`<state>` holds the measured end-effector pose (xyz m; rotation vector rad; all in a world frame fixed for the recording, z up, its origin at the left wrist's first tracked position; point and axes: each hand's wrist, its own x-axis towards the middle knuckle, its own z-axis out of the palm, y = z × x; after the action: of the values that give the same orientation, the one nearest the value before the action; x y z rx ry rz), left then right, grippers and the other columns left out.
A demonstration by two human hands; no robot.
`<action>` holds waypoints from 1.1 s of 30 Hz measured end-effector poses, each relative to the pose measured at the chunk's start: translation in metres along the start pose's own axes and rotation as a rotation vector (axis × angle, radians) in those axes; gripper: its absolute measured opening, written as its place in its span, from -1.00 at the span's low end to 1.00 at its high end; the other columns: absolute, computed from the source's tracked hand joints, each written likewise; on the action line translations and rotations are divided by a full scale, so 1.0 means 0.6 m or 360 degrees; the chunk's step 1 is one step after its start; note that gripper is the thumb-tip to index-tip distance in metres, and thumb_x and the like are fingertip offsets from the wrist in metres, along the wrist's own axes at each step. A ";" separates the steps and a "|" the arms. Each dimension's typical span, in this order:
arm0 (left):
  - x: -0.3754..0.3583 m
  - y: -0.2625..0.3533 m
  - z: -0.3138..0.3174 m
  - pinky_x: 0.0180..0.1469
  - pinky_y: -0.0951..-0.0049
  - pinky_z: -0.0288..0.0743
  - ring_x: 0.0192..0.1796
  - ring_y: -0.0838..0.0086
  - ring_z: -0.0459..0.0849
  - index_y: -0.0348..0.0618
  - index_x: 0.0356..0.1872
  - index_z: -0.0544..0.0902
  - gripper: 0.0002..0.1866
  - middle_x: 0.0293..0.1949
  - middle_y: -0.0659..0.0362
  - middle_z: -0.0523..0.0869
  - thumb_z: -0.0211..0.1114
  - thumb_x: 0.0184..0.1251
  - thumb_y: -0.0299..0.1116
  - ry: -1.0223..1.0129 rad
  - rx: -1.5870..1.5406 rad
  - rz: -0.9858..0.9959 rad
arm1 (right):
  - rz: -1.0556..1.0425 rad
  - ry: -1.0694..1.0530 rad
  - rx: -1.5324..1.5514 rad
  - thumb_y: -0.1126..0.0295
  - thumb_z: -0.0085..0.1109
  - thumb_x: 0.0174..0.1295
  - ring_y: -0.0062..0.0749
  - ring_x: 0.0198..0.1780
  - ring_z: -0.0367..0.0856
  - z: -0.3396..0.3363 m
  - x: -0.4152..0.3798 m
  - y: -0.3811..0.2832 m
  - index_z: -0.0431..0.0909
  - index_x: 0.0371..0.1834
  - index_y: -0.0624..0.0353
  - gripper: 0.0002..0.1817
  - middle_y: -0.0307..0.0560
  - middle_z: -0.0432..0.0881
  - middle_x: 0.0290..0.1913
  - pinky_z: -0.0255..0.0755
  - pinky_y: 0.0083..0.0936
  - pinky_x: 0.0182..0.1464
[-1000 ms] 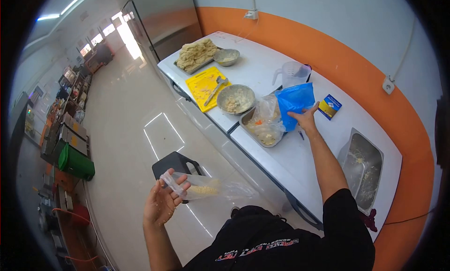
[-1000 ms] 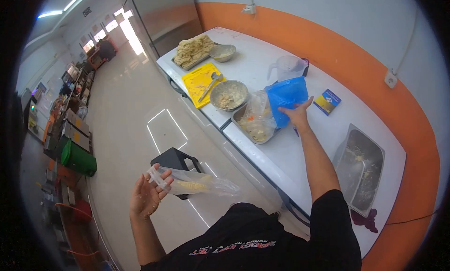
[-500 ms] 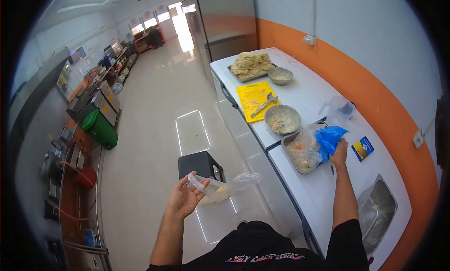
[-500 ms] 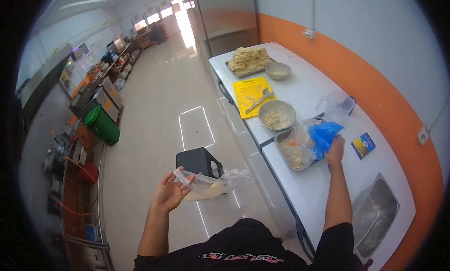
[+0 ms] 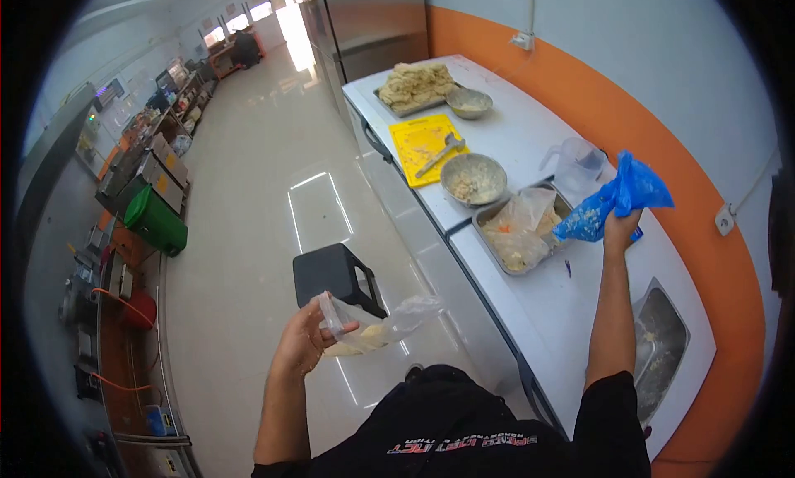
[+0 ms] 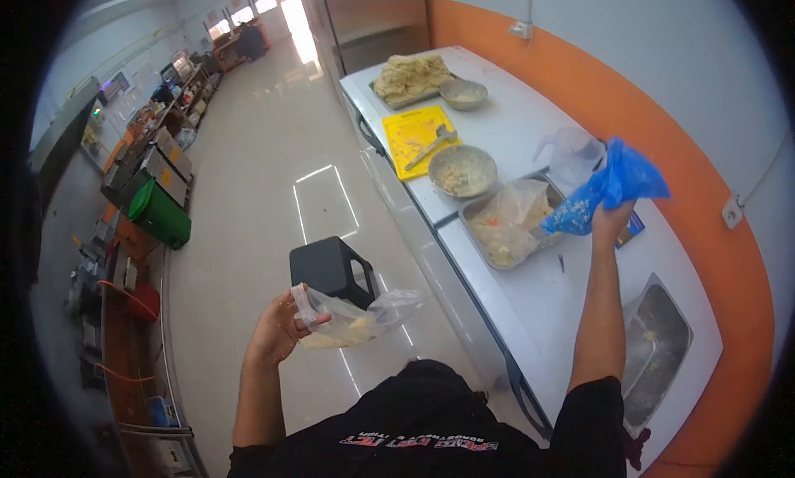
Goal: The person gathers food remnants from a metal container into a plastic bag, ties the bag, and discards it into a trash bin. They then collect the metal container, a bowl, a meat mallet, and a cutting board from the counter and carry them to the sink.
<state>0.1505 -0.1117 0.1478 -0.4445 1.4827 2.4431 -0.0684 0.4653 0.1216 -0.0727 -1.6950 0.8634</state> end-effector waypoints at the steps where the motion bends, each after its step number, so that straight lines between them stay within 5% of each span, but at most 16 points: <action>1: 0.001 0.001 0.007 -0.01 0.29 0.57 0.04 -0.01 0.66 -0.20 0.19 0.39 -0.54 0.13 0.00 0.47 -0.03 0.48 -0.06 -0.0003 -0.0001 -0.0049 | 0.0049 -0.0012 0.0117 0.45 0.04 0.27 -0.16 0.09 0.52 -0.004 0.005 -0.008 0.41 0.09 0.34 -0.66 0.05 0.56 0.03 0.32 -0.35 0.18; 6: 0.010 -0.006 0.063 0.07 0.20 0.58 -0.08 0.02 0.71 -0.29 0.34 0.27 -0.42 0.19 0.00 0.44 -0.11 0.51 -0.04 -0.0076 0.0251 0.0030 | 0.1009 -0.0281 0.1090 0.35 0.01 0.42 -0.47 0.00 0.56 -0.018 0.019 -0.121 0.45 0.08 0.23 -0.74 -0.11 0.56 -0.04 0.47 -0.50 0.07; 9: 0.018 -0.007 0.108 0.05 0.21 0.59 -0.13 0.09 0.73 -0.32 0.40 0.17 -0.29 0.25 -0.03 0.41 -0.21 0.49 0.10 -0.0163 0.0420 -0.0030 | 0.1426 -0.0258 0.1253 0.35 -0.02 0.42 -0.39 0.01 0.57 -0.015 0.007 -0.244 0.45 0.08 0.22 -0.74 -0.10 0.58 -0.04 0.48 -0.37 0.13; 14: 0.047 -0.035 0.159 0.04 0.25 0.59 -0.16 0.15 0.74 -0.34 0.41 0.15 -0.16 0.24 -0.05 0.44 -0.25 0.43 0.26 -0.0331 0.0461 -0.0104 | 0.2275 -0.1062 0.1763 0.35 -0.05 0.39 -0.22 0.06 0.57 -0.022 -0.079 -0.374 0.44 0.11 0.21 -0.71 0.00 0.58 0.04 0.41 -0.18 0.23; 20: 0.037 -0.036 0.142 0.02 0.29 0.63 0.03 0.15 0.67 -0.34 0.42 0.13 -0.05 0.26 -0.09 0.42 -0.24 0.35 0.39 -0.0538 0.0279 -0.0051 | 0.2938 -0.0833 0.1860 0.35 -0.08 0.40 -0.22 0.02 0.60 -0.022 -0.265 -0.388 0.43 0.07 0.22 -0.73 0.00 0.61 -0.03 0.44 -0.18 0.21; 22: 0.024 -0.023 0.121 -0.01 0.27 0.66 0.08 0.14 0.64 -0.34 0.42 0.12 -0.07 0.27 -0.10 0.40 -0.26 0.36 0.37 -0.0910 0.0177 -0.0241 | 0.2957 -0.0676 0.1806 0.35 -0.10 0.41 -0.22 0.02 0.59 -0.020 -0.293 -0.371 0.43 0.06 0.21 -0.74 -0.01 0.60 -0.04 0.44 -0.17 0.20; 24: 0.017 -0.030 0.146 -0.04 0.26 0.68 0.03 0.13 0.67 -0.34 0.42 0.12 -0.08 0.27 -0.09 0.40 -0.26 0.37 0.35 -0.0797 0.0149 -0.0246 | 0.2971 -0.0516 0.1742 0.35 -0.12 0.42 -0.23 0.03 0.58 -0.021 -0.321 -0.369 0.43 0.05 0.20 -0.75 -0.01 0.60 -0.04 0.44 -0.17 0.20; 26: 0.019 -0.040 0.168 -0.06 0.25 0.69 -0.01 0.12 0.69 -0.34 0.42 0.11 -0.09 0.26 -0.08 0.41 -0.27 0.39 0.34 -0.0685 0.0118 -0.0236 | 0.2610 -0.0608 0.1770 0.38 -0.10 0.42 -0.23 0.03 0.56 -0.016 -0.361 -0.386 0.42 0.07 0.15 -0.77 -0.04 0.55 0.01 0.47 -0.18 0.11; 27: 0.029 -0.042 0.177 -0.06 0.21 0.69 0.00 0.11 0.69 -0.36 0.41 0.11 -0.08 0.33 -0.07 0.30 -0.25 0.37 0.35 -0.0681 0.0048 -0.0238 | 0.2230 -0.0910 0.1801 0.39 -0.03 0.36 -0.17 0.03 0.58 -0.006 -0.419 -0.359 0.44 0.06 0.16 -0.75 0.02 0.58 0.01 0.48 -0.24 0.07; 28: 0.039 -0.042 0.182 -0.07 0.17 0.70 0.02 0.10 0.68 -0.37 0.41 0.10 -0.07 0.41 -0.06 0.19 -0.24 0.36 0.36 -0.0681 -0.0022 -0.0236 | 0.2222 -0.0904 0.1804 0.39 -0.03 0.36 -0.17 0.03 0.58 -0.012 -0.424 -0.359 0.44 0.06 0.16 -0.75 0.02 0.58 0.01 0.48 -0.24 0.07; 30: 0.050 -0.034 0.181 -0.09 0.23 0.71 -0.11 0.08 0.73 -0.34 0.41 0.11 -0.10 0.44 -0.06 0.13 -0.22 0.38 0.33 -0.0731 -0.0067 -0.0232 | 0.0423 -0.2230 0.0820 0.41 0.09 0.25 -0.09 -0.03 0.62 -0.026 -0.425 -0.354 0.56 -0.05 0.13 -0.78 0.07 0.62 -0.03 0.46 -0.26 0.05; 31: 0.052 -0.028 0.181 -0.09 0.25 0.72 -0.14 0.08 0.74 -0.34 0.41 0.11 -0.12 0.44 -0.06 0.12 -0.22 0.39 0.31 -0.0669 -0.0006 -0.0184 | 0.0432 -0.2227 0.0811 0.41 0.09 0.25 -0.09 -0.03 0.62 -0.026 -0.423 -0.348 0.56 -0.05 0.13 -0.78 0.07 0.62 -0.03 0.46 -0.26 0.05; 33: 0.051 -0.025 0.176 -0.10 0.25 0.73 -0.24 0.06 0.76 -0.34 0.40 0.12 -0.15 0.44 -0.06 0.11 -0.20 0.41 0.27 -0.0515 0.0100 -0.0159 | -0.0245 -0.3180 -0.0279 0.35 0.20 0.14 -0.05 -0.09 0.65 -0.015 -0.413 -0.335 0.66 -0.21 0.15 -0.80 0.13 0.65 -0.10 0.44 -0.27 0.03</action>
<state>0.1139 -0.0092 0.1697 -0.0998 1.3602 2.2541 0.0968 0.2069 0.0343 1.1451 -3.4820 0.5126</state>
